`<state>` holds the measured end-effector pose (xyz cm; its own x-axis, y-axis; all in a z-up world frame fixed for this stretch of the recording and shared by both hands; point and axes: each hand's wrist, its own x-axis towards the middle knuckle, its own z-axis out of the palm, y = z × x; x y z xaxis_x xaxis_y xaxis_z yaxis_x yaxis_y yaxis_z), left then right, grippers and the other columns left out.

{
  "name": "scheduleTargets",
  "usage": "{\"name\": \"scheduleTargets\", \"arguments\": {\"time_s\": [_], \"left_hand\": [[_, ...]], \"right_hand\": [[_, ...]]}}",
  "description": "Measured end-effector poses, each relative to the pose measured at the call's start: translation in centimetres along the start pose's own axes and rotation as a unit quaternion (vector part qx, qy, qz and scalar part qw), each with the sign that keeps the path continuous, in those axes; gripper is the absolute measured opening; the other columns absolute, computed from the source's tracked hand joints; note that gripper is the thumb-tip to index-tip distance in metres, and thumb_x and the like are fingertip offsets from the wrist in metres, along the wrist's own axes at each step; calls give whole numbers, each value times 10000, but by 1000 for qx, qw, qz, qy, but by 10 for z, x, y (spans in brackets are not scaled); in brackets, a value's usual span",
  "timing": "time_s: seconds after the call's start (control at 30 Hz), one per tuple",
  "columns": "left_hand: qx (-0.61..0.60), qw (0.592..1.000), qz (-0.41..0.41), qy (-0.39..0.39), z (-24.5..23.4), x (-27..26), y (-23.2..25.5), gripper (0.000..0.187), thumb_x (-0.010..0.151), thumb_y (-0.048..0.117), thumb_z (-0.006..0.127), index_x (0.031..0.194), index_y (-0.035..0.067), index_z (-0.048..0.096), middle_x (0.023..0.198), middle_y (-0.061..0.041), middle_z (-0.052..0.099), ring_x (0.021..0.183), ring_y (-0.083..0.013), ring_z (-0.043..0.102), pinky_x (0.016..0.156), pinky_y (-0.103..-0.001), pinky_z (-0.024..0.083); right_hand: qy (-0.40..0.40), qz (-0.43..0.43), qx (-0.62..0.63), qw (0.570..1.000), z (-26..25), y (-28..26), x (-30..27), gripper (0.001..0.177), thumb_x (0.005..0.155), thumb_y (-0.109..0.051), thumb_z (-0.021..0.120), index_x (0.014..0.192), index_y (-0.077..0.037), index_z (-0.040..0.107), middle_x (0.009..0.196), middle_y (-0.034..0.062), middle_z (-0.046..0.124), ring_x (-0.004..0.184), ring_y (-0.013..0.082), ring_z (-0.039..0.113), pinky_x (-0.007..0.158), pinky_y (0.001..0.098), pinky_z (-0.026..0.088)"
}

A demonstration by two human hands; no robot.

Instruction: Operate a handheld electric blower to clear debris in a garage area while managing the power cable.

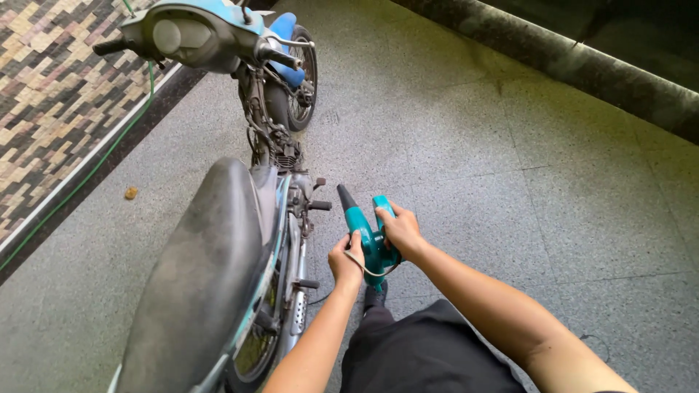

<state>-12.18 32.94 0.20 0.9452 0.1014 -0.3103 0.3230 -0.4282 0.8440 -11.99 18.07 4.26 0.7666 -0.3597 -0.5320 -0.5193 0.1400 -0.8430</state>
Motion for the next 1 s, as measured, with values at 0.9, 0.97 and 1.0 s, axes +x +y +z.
{"name": "scheduleTargets", "arguments": {"time_s": [0.9, 0.97, 1.0], "left_hand": [[-81, 971, 136, -177, 2, 147, 77, 444, 928, 345, 701, 1223, 13, 718, 959, -160, 802, 864, -203, 756, 804, -335, 560], [-63, 964, 168, -198, 14, 142, 87, 450, 932, 348, 705, 1223, 5, 718, 958, -182, 793, 881, -227, 762, 822, -339, 561], [-46, 958, 196, -207, 20, 138, 91, 456, 936, 351, 708, 1222, -4, 718, 958, -204, 785, 898, -251, 769, 841, -344, 561]], "right_hand": [[180, -52, 126, 974, 31, -77, 74, 500, 954, -285, 650, 1443, -187, 615, 698, 25, 568, 423, 112, 488, 396, 297, 427], [210, -45, 134, 967, 15, -79, 62, 503, 957, -292, 645, 1449, -196, 608, 706, 23, 577, 426, 109, 492, 401, 292, 434], [230, -38, 139, 963, 8, -79, 56, 507, 960, -299, 640, 1456, -204, 600, 714, 21, 587, 428, 105, 496, 406, 287, 440]]}}
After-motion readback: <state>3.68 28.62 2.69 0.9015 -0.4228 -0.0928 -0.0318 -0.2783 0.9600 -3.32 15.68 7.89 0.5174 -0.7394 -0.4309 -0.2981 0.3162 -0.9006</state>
